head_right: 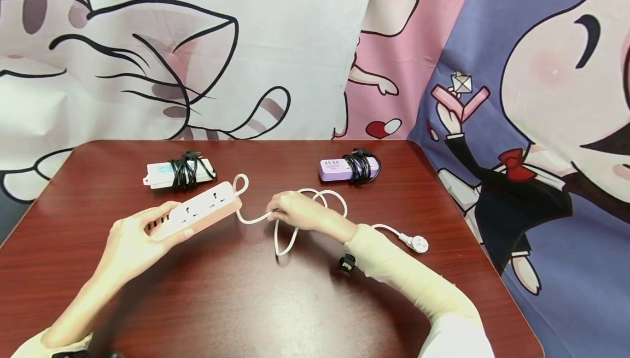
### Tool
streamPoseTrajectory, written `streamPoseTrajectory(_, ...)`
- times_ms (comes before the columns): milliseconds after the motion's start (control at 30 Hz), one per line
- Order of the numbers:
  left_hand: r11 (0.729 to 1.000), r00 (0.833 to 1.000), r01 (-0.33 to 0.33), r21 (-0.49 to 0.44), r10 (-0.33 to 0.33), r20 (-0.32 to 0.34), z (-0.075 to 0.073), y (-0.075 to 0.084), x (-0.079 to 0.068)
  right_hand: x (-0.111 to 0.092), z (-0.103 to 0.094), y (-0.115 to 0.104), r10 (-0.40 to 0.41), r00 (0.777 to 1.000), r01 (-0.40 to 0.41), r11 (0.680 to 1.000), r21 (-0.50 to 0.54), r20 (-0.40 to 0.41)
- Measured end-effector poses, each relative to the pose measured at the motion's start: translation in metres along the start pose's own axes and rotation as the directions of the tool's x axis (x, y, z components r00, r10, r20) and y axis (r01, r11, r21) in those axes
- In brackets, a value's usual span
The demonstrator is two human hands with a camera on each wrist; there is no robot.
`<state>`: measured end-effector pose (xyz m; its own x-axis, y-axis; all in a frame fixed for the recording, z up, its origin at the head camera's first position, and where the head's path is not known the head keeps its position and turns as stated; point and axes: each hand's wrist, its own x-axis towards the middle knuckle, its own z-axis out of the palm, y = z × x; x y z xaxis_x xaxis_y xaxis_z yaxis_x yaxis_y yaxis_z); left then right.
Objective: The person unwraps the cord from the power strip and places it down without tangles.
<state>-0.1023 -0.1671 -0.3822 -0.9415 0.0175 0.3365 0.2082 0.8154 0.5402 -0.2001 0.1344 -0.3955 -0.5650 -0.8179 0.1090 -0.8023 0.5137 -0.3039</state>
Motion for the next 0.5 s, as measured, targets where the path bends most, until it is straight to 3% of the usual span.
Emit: streamPoseTrajectory(500,1.0,0.997,-0.001,0.017,0.0,0.075,-0.01,-0.045,-0.007,-0.016,-0.01,0.017,0.026,0.999,-0.03,0.994,-0.109,-0.036)
